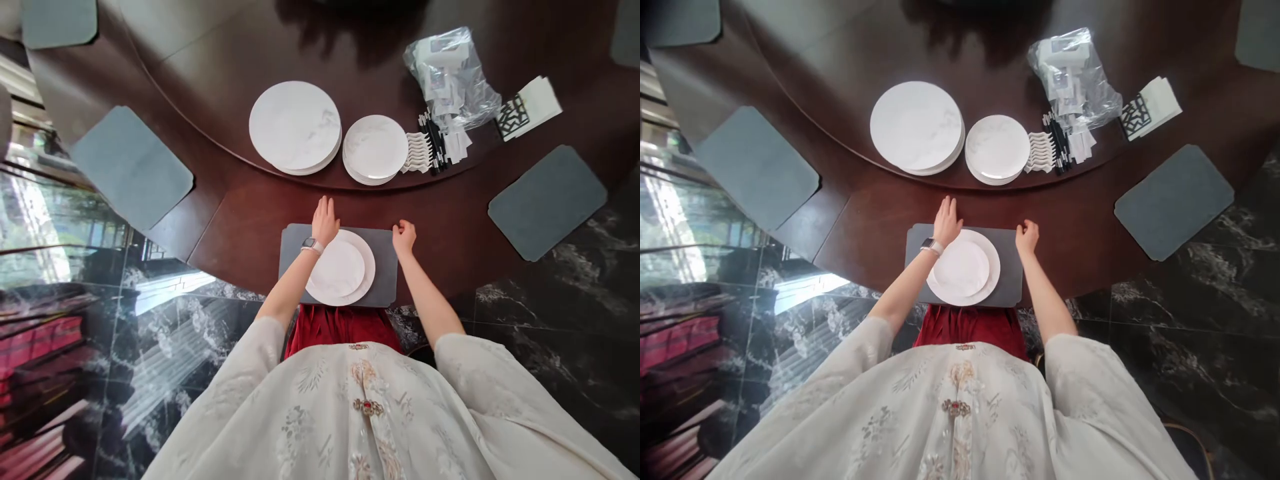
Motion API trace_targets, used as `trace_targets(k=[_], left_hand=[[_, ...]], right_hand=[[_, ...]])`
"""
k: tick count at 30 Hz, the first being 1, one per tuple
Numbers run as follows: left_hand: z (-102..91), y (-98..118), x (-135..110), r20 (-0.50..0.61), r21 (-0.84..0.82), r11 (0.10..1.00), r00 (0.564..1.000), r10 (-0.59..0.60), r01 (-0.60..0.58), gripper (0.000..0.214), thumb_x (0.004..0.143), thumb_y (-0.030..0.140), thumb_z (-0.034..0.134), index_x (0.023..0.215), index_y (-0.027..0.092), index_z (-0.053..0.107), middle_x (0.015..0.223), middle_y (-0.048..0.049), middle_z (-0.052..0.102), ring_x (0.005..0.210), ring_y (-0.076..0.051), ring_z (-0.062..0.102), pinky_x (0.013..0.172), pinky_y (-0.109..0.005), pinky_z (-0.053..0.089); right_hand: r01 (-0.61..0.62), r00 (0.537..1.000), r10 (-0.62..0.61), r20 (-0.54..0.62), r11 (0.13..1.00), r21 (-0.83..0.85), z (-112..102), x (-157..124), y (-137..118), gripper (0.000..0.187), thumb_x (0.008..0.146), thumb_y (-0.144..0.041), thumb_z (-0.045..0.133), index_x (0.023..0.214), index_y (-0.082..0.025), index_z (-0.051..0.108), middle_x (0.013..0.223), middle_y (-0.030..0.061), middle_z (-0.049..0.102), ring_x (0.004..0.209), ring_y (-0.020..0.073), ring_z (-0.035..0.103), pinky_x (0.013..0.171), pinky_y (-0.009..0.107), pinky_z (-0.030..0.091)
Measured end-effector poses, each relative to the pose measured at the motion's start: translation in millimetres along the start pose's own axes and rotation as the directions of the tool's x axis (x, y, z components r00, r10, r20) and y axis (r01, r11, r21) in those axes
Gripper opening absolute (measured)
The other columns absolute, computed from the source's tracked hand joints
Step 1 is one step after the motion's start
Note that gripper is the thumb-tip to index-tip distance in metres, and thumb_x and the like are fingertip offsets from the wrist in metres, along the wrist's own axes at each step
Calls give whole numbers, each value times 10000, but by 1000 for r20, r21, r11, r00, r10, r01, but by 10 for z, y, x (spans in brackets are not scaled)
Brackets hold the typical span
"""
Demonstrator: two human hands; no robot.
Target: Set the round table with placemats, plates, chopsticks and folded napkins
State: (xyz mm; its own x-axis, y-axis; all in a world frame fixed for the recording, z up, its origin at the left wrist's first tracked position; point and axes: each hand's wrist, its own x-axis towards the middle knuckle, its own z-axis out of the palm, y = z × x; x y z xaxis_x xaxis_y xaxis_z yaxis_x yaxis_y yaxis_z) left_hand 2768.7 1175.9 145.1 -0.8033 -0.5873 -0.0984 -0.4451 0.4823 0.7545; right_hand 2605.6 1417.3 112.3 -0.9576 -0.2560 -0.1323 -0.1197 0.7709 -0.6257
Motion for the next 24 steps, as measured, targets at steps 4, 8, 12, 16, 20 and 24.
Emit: trace_targets(k=[4, 8, 12, 16, 20, 24], left_hand=[[275, 217, 782, 26, 134, 991, 999, -32, 28, 976, 770, 266, 680, 1543, -99, 209, 1646, -325, 59, 1552, -442, -24, 1245, -577, 28], [323, 287, 860, 55, 432, 896, 989, -136, 99, 1144, 699, 300, 731, 1545, -143, 103, 1638, -344, -16, 1538, -456, -98, 1250, -574, 41], [239, 292, 797, 60, 562, 822, 987, -150, 91, 1158, 700, 317, 742, 1551, -135, 101, 1638, -345, -1, 1539, -456, -85, 1250, -569, 84], [147, 212, 804, 46, 563, 821, 989, -143, 93, 1139, 712, 320, 739, 1550, -134, 116, 1635, -353, 2, 1539, -460, -78, 1239, -579, 128], [-1, 95, 827, 51, 543, 835, 988, -143, 93, 1152, 710, 358, 739, 1543, -142, 119, 1632, -360, -8, 1535, -471, -83, 1230, -597, 132], [-244, -17, 852, 90, 541, 838, 987, -132, 63, 1174, 706, 439, 733, 1539, -136, 139, 1632, -361, 14, 1528, -494, -67, 1212, -649, 91]], right_hand=[[128, 982, -145, -118, 982, -141, -177, 1061, -303, 499, 841, -152, 453, 1335, -106, 506, 1367, 231, 479, 1193, 267, 529, 1042, 460, 432], [201, 970, -242, -35, 872, -446, -292, 1570, -553, 456, 876, -154, 467, 1330, -140, 505, 1381, 215, 456, 1265, 316, 432, 1046, 552, 365], [246, 953, -301, -3, 782, -573, -257, 1693, -690, 329, 915, -169, 432, 1215, -124, 561, 1255, 204, 512, 1186, 321, 437, 994, 550, 361], [370, 916, -391, 93, 731, -573, -174, 1686, -780, 328, 931, -180, 429, 1226, -119, 557, 1212, 196, 532, 1144, 321, 451, 972, 520, 361], [475, 873, -450, 188, 698, -536, -137, 1556, -737, 287, 931, -182, 434, 1150, -131, 613, 1198, 188, 556, 1141, 332, 451, 978, 519, 343], [585, 807, -531, 258, 662, -468, -105, 1355, -550, 261, 883, -155, 464, 1049, -148, 665, 1188, 163, 598, 1104, 322, 474, 973, 508, 332]])
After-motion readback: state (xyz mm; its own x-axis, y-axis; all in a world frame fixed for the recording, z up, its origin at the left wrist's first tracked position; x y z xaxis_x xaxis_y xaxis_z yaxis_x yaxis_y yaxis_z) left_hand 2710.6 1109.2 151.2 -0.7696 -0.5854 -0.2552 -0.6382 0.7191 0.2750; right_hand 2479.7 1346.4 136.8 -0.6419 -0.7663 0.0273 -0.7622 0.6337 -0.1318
